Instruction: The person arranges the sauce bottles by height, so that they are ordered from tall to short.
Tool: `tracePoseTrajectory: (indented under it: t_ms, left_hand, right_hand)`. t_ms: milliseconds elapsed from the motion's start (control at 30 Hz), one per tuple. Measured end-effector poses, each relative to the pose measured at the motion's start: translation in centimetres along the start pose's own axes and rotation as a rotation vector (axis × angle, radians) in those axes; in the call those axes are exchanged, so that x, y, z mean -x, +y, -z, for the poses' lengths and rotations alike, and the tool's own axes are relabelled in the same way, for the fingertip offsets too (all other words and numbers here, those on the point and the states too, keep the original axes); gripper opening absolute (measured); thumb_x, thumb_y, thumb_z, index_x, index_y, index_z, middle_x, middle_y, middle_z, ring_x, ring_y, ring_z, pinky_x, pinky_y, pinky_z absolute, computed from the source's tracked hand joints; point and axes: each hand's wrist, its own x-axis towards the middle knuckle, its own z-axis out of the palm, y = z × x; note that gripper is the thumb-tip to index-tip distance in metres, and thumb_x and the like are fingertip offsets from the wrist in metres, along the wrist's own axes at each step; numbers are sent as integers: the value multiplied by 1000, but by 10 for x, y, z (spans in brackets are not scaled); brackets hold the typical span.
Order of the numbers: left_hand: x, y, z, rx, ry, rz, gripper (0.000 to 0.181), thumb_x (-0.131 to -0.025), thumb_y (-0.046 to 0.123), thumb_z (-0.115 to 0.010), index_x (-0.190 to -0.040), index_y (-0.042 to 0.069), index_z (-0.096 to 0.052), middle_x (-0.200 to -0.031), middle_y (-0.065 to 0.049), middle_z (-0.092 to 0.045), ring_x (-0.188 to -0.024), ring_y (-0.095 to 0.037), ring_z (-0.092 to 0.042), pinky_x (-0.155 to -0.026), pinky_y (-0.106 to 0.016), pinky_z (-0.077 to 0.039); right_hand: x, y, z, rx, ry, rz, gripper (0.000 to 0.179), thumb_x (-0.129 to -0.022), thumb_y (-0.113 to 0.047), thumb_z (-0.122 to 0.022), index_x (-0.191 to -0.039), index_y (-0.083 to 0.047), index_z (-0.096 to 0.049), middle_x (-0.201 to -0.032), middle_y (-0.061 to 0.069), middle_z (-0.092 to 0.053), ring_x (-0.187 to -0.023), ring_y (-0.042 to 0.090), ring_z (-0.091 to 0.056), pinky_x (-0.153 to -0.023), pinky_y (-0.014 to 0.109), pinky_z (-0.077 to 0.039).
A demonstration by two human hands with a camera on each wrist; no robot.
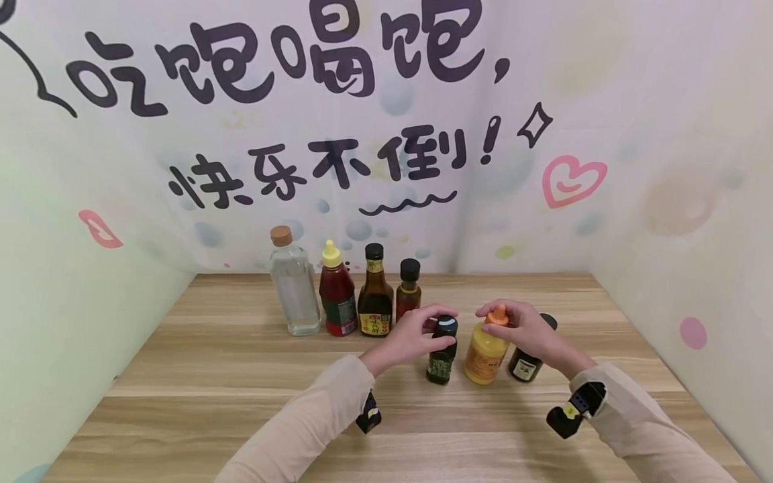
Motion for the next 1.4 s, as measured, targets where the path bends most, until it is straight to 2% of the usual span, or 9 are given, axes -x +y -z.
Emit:
tracePoseTrajectory:
  t_ms: [133, 233, 433, 633, 1033, 1400]
  left_hand:
    - [-1, -2, 0, 19, -3, 14, 37, -81, 3, -62, -116, -2, -54, -113, -16, -55, -101, -28, -56, -85, -36, -45]
    - [-3, -6, 1, 24, -10, -1, 37, -81, 3, -63, -116, -2, -54, -113, -16, -55, -100, -27, -56, -84, -34, -45]
    - [-4, -10, 2, 46, -24, -15, 37, -81, 4, -63, -116, -1, -55, -116, -15, -54, -101, -26, -56, -84, -33, -45]
    - [-4, -13, 3, 70, -36, -27, 37, -81, 3, -63, -117, -2, -54, -117, -16, -54, -100, -27, -56, -84, -33, -45]
    - [-5, -16, 3, 76, -51, -20, 39, -81, 4, -63, -118, -4, -53, -115, -16, -55, -100, -25, -57, -83, -29, -46]
    - [-3, -15, 3, 80, -38, -7, 38, -81, 4, -63, -117, -2, -54, -116, -15, -55, -100, -24, -57, -84, -28, -45]
  right_hand:
    - [0, -2, 1, 30, -1, 11, 25, -84, -14, -62, -104, -1, -57, -109, 17, -55, -87, 15, -56, -71, 27, -48]
    - [-1, -2, 2, 49, -12, 12, 26, -83, -15, -62, -105, -2, -57, -111, 17, -55, -89, 16, -57, -72, 26, -48]
    - [0, -3, 7, 95, -70, 54, 31, -82, -13, -63, -109, 0, -55, -113, 18, -54, -102, 28, -53, -79, 28, -46]
    - [1, -5, 10, 122, -97, 73, 33, -82, -8, -63, -112, 1, -53, -112, 17, -54, -102, 30, -52, -79, 28, -46]
    - [-1, -8, 11, 184, -50, 74, 31, -80, -4, -64, -108, 2, -55, -107, 17, -57, -99, 30, -55, -77, 29, -49]
    - [-4, -12, 15, 248, -17, 93, 30, -78, -3, -66, -106, 4, -57, -103, 18, -59, -91, 25, -58, -72, 27, -50]
